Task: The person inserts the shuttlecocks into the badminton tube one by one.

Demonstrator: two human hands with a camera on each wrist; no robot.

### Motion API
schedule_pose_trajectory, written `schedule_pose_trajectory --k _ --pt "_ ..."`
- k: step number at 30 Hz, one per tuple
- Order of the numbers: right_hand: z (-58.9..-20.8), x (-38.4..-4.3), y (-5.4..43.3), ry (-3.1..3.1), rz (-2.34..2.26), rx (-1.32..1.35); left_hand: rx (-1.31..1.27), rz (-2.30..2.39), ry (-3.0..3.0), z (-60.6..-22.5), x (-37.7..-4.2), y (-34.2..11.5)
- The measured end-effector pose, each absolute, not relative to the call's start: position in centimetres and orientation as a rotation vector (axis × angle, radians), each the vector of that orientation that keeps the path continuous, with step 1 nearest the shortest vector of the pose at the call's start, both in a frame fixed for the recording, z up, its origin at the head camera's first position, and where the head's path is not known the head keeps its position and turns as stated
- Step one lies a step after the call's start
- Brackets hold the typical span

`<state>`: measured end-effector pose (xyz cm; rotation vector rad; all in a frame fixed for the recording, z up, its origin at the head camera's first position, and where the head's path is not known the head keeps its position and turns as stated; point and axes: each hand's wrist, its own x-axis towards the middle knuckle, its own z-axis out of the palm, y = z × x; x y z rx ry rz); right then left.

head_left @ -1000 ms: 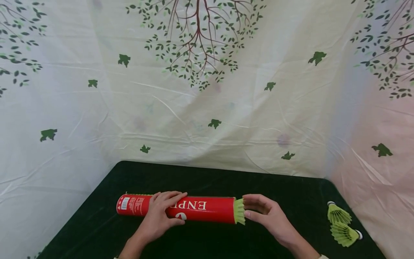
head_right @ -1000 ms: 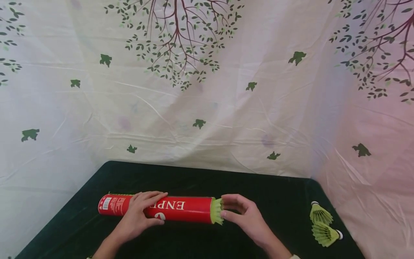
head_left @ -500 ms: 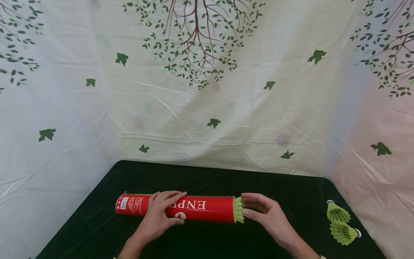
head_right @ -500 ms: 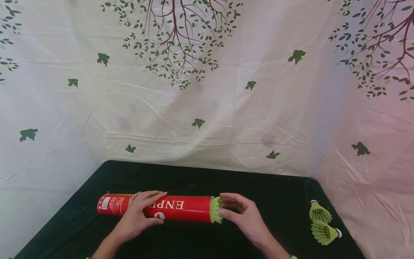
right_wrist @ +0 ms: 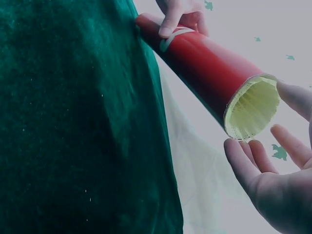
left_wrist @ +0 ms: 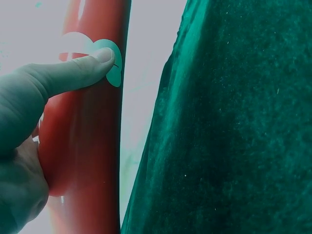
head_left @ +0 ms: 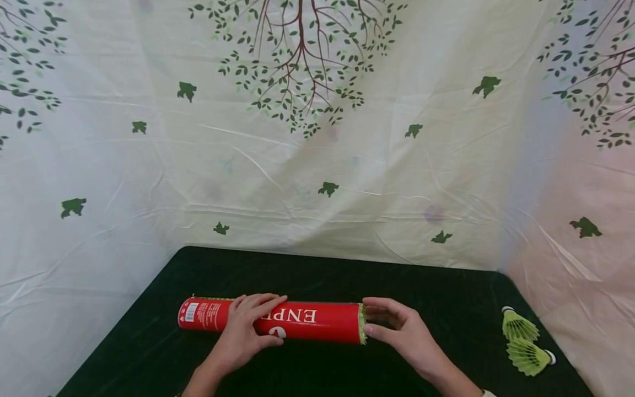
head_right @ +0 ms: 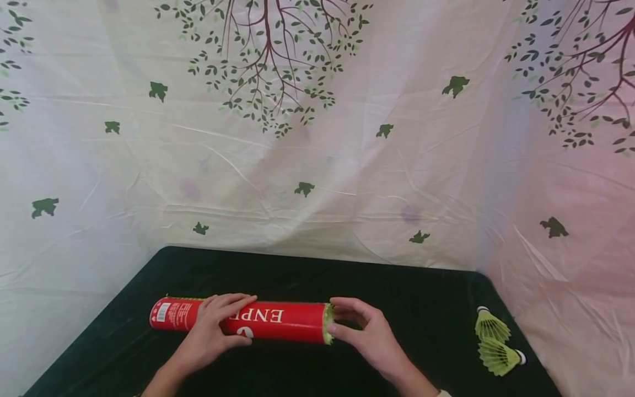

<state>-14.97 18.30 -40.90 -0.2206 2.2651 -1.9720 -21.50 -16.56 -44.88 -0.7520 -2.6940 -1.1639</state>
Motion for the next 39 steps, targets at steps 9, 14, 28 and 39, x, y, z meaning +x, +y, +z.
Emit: schedule_pose_trajectory --k 9,14,28,39 --pt "-40.87 -14.79 18.60 2.238 -1.966 -0.277 -0.752 -1.158 -2.696 -44.86 -21.45 -16.53" --pt "-40.92 -14.78 18.64 2.212 -1.980 -0.300 -0.751 -1.160 -2.695 -44.92 -21.45 -16.54" --pt "-41.24 -15.01 17.78 2.286 -1.948 -0.274 -0.743 -1.161 -2.684 -45.07 -21.50 -16.61" --pt "-40.88 -14.99 17.85 2.317 -1.919 -0.264 -0.738 -1.158 -2.686 -45.14 -21.58 -16.58"
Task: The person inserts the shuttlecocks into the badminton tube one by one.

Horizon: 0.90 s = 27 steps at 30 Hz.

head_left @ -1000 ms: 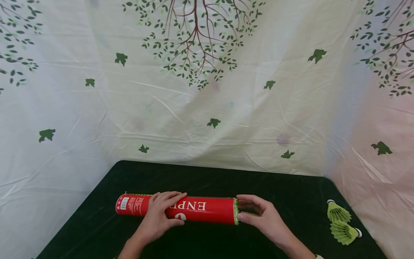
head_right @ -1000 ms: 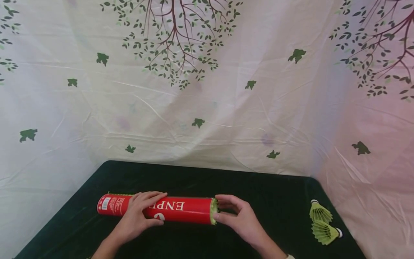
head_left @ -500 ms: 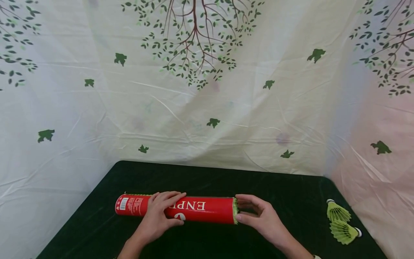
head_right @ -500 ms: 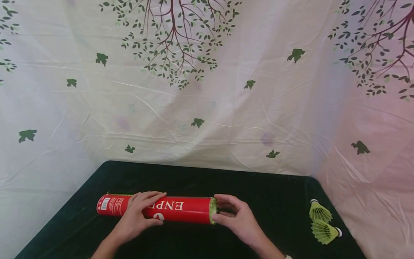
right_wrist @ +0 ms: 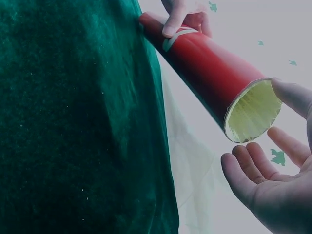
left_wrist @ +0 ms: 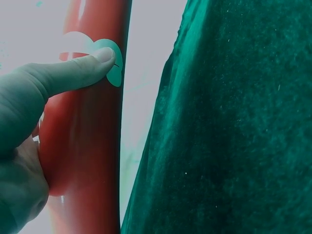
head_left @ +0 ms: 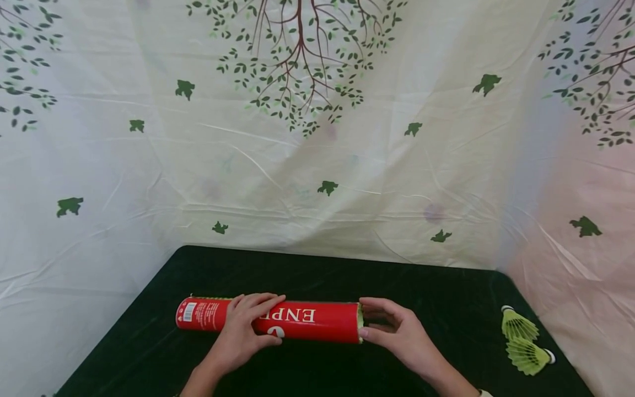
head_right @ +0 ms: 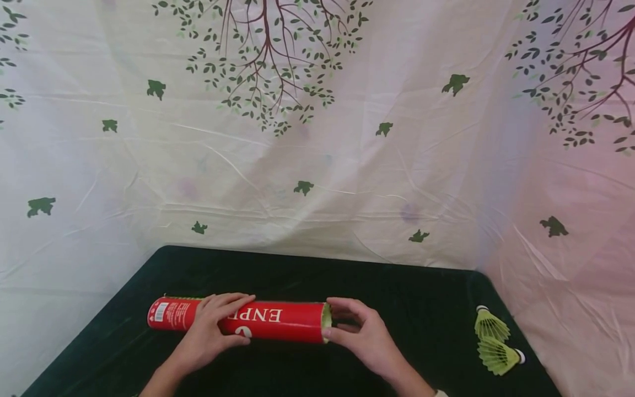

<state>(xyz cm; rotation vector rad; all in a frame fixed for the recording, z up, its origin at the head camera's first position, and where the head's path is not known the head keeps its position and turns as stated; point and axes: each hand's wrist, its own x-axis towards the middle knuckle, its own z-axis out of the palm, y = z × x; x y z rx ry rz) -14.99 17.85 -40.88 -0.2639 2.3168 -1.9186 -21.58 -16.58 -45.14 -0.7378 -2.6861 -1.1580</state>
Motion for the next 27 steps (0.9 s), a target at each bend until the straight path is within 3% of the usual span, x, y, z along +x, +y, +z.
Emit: schedule_pose_trajectory --k 27 --pt "-41.02 -15.01 17.62 2.340 -1.932 -0.250 -0.733 -1.163 -2.676 -45.08 -21.55 -16.59"
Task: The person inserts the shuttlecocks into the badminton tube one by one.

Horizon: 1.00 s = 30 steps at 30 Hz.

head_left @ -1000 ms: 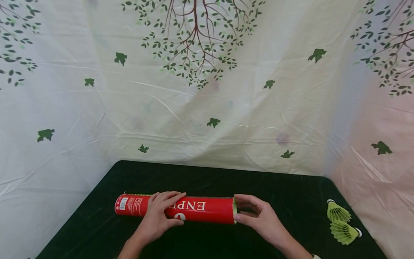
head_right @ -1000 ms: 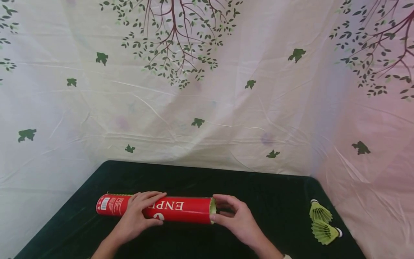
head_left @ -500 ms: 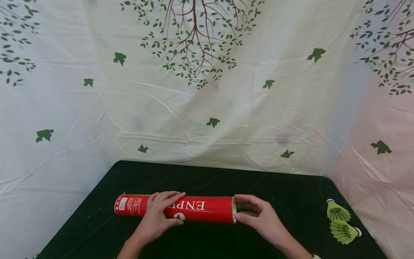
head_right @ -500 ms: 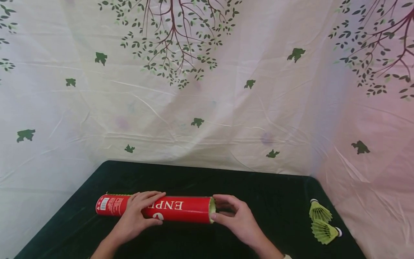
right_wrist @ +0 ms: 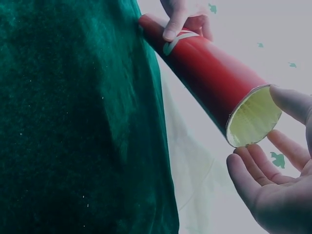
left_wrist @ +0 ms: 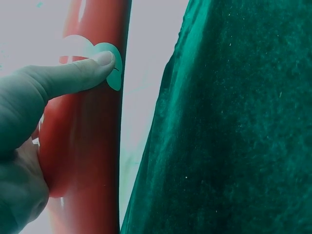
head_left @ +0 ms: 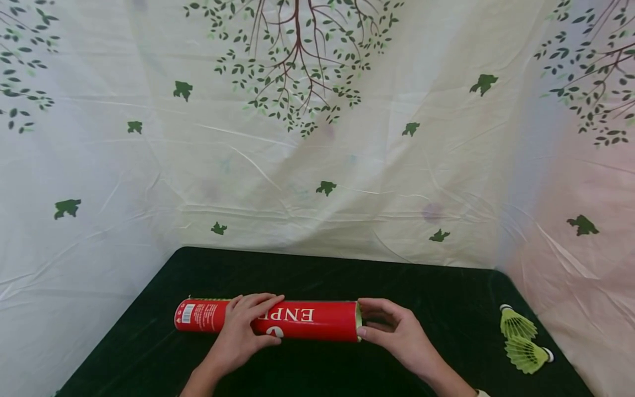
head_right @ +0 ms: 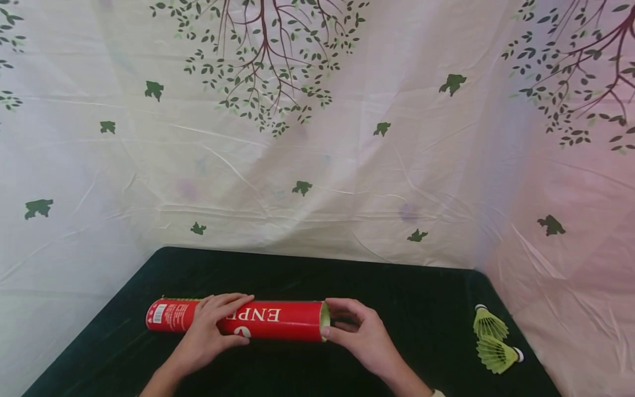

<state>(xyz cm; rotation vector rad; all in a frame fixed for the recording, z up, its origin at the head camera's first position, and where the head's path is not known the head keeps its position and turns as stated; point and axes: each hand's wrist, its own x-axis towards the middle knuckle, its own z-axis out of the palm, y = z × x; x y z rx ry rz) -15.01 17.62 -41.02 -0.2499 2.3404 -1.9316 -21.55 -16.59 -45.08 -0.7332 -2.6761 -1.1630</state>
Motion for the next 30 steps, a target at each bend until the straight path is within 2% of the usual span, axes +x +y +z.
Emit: schedule_pose_trajectory --k 18,30 --pt "-41.3 -15.1 18.6 2.373 -1.824 -0.255 -0.745 -1.122 -2.694 -45.4 -21.7 -16.3" --pt "-41.9 -14.8 22.4 2.492 -1.818 -0.135 -0.745 -1.123 -2.702 -45.3 -21.6 -16.3"
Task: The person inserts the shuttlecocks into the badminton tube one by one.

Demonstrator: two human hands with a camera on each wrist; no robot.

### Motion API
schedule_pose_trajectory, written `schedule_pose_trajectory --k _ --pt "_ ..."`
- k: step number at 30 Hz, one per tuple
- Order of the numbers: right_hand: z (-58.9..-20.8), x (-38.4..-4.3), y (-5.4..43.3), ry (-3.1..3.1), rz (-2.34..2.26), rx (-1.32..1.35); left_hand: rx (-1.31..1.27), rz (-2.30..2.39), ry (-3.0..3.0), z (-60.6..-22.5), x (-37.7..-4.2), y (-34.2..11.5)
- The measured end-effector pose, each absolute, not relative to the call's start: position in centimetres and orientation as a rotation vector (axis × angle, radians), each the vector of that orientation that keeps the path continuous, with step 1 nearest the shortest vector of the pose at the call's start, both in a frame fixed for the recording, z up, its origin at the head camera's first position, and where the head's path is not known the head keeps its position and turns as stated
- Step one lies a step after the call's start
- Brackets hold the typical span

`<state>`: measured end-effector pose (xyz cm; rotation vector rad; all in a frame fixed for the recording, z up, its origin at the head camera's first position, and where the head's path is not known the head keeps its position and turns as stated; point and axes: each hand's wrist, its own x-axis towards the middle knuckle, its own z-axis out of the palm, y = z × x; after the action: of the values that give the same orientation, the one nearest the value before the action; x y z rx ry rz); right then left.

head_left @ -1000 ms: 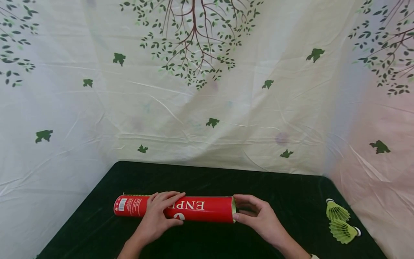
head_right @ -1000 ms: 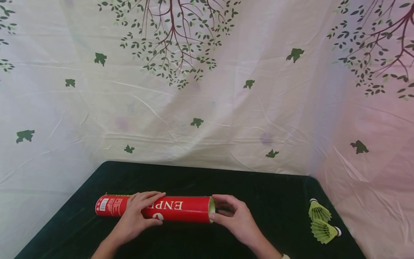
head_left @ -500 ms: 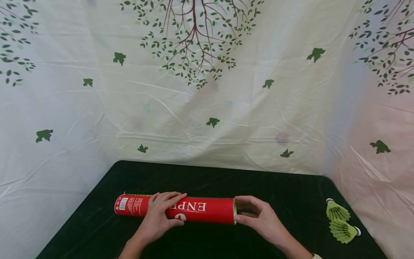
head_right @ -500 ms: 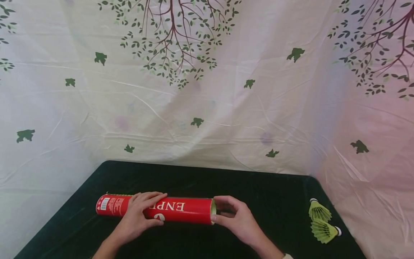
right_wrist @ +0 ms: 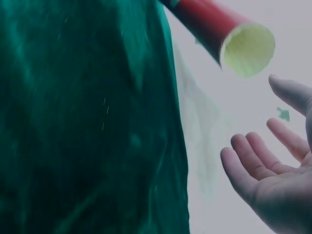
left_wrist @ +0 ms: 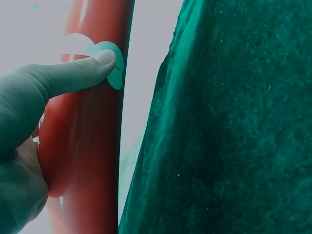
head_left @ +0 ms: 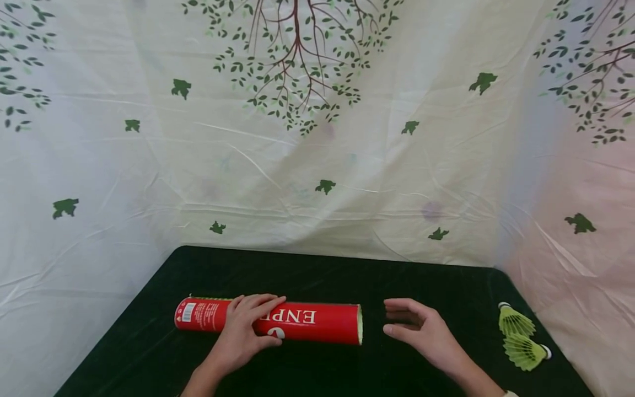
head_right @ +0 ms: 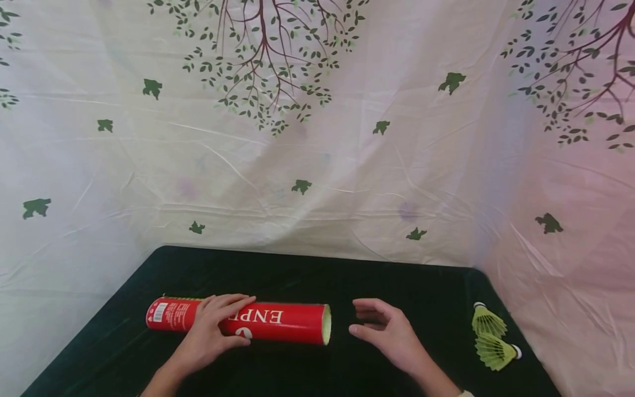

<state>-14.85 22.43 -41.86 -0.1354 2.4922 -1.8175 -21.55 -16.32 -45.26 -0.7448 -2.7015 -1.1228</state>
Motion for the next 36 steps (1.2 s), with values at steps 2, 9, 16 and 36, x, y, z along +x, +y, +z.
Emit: schedule_pose_trajectory --k 2,9,16,36 --pt "-42.1 -14.6 23.4 2.519 -1.814 -0.064 -0.744 -1.121 -2.704 -45.2 -21.5 -16.4" --pt "-43.2 -13.3 27.7 2.624 -1.767 0.181 -0.750 -1.141 -2.702 -45.2 -21.5 -16.4" --pt "-43.1 -11.9 32.6 2.701 -1.690 0.421 -0.752 -1.135 -2.705 -45.2 -21.5 -16.4" --pt "-45.0 -12.6 45.8 2.999 -1.743 0.798 -0.748 -1.121 -2.705 -45.3 -21.5 -16.4"
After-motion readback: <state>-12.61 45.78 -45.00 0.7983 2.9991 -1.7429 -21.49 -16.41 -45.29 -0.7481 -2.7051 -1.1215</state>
